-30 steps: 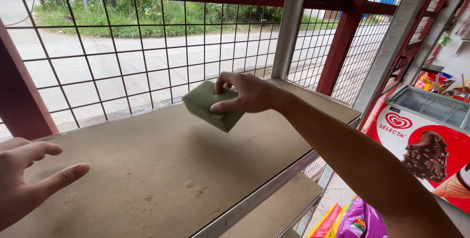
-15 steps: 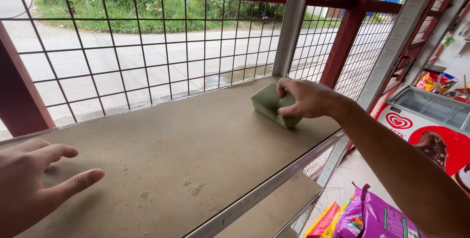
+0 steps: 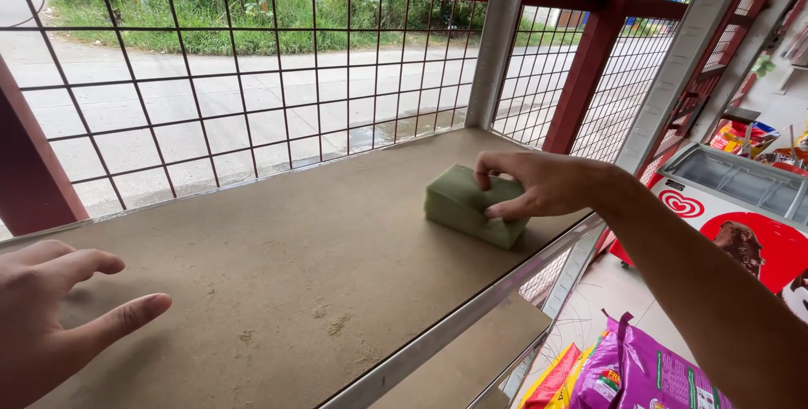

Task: Cleaning a wooden shelf using a sponge in a grocery store setting.

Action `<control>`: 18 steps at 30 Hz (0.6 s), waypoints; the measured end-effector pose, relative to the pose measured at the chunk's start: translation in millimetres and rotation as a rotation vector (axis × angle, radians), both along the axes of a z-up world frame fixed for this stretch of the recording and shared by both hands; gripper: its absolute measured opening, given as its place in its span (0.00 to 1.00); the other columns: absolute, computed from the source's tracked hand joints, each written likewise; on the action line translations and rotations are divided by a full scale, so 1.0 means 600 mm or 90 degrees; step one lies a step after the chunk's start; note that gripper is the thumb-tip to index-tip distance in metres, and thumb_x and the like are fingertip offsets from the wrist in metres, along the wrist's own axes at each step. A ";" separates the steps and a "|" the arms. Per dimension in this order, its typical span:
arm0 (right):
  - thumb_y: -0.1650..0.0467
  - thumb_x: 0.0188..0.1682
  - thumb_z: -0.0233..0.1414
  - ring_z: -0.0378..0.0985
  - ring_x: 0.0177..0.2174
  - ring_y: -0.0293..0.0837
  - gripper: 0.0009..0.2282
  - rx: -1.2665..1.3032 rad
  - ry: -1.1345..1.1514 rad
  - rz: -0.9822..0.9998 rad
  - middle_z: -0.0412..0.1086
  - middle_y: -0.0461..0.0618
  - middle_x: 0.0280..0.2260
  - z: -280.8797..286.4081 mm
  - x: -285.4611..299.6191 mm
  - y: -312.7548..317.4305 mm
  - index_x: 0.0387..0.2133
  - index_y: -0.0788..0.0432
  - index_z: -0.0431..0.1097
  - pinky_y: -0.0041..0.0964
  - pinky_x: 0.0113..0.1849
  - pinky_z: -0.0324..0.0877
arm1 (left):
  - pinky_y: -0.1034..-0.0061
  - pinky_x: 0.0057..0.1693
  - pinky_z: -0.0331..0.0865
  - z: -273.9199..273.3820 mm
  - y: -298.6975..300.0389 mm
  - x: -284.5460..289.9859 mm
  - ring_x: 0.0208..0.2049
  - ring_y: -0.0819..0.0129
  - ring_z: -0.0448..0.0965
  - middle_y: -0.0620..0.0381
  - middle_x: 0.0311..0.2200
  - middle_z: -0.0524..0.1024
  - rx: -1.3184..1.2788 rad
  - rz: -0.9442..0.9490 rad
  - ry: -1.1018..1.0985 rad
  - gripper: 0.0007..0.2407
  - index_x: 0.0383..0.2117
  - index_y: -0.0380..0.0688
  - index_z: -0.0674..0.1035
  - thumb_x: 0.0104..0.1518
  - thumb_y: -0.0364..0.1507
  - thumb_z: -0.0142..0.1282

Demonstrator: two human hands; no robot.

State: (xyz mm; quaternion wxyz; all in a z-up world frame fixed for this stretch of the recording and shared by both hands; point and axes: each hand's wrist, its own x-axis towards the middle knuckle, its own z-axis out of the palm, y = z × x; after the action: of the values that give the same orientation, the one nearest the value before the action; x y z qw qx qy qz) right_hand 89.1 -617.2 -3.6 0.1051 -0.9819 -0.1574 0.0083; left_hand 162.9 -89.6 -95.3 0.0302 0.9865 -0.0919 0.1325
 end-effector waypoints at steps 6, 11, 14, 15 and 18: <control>0.61 0.42 0.62 0.76 0.39 0.46 0.19 -0.069 0.018 -0.205 0.74 0.52 0.37 0.013 0.035 -0.104 0.42 0.54 0.66 0.48 0.42 0.71 | 0.67 0.53 0.85 0.011 -0.002 -0.010 0.44 0.64 0.89 0.53 0.42 0.84 0.056 0.018 0.051 0.36 0.50 0.47 0.83 0.42 0.62 0.55; 0.61 0.41 0.64 0.77 0.39 0.46 0.19 -0.085 -0.092 -0.222 0.75 0.51 0.39 0.045 0.001 -0.086 0.42 0.54 0.68 0.47 0.43 0.72 | 0.68 0.54 0.84 -0.008 0.006 0.011 0.45 0.67 0.89 0.56 0.41 0.84 0.092 -0.004 0.031 0.38 0.49 0.49 0.83 0.39 0.64 0.53; 0.64 0.45 0.63 0.75 0.34 0.56 0.20 0.175 -0.014 -0.236 0.78 0.55 0.39 0.045 -0.020 -0.055 0.49 0.54 0.68 0.54 0.36 0.73 | 0.69 0.53 0.84 -0.005 0.000 0.009 0.43 0.68 0.89 0.56 0.37 0.85 0.090 -0.004 0.008 0.39 0.50 0.51 0.83 0.37 0.65 0.52; 0.64 0.41 0.64 0.77 0.38 0.48 0.21 0.159 0.033 -0.157 0.79 0.51 0.39 0.041 -0.022 -0.046 0.47 0.52 0.69 0.47 0.40 0.73 | 0.69 0.53 0.84 0.000 -0.003 0.005 0.42 0.68 0.89 0.56 0.36 0.85 0.084 0.004 0.006 0.40 0.51 0.51 0.82 0.37 0.65 0.51; 0.64 0.38 0.64 0.79 0.40 0.43 0.20 0.104 0.100 -0.089 0.78 0.51 0.39 0.029 0.005 -0.063 0.43 0.52 0.69 0.42 0.42 0.74 | 0.68 0.52 0.84 0.004 -0.006 -0.002 0.42 0.68 0.89 0.56 0.35 0.85 0.088 0.016 0.012 0.40 0.54 0.51 0.81 0.38 0.66 0.49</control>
State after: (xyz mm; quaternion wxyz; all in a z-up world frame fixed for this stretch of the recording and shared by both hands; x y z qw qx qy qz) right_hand 92.2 -655.0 13.5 0.1972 -0.9749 -0.0799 0.0650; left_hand 161.6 -93.3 -92.7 -0.0385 0.9885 -0.0878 0.1170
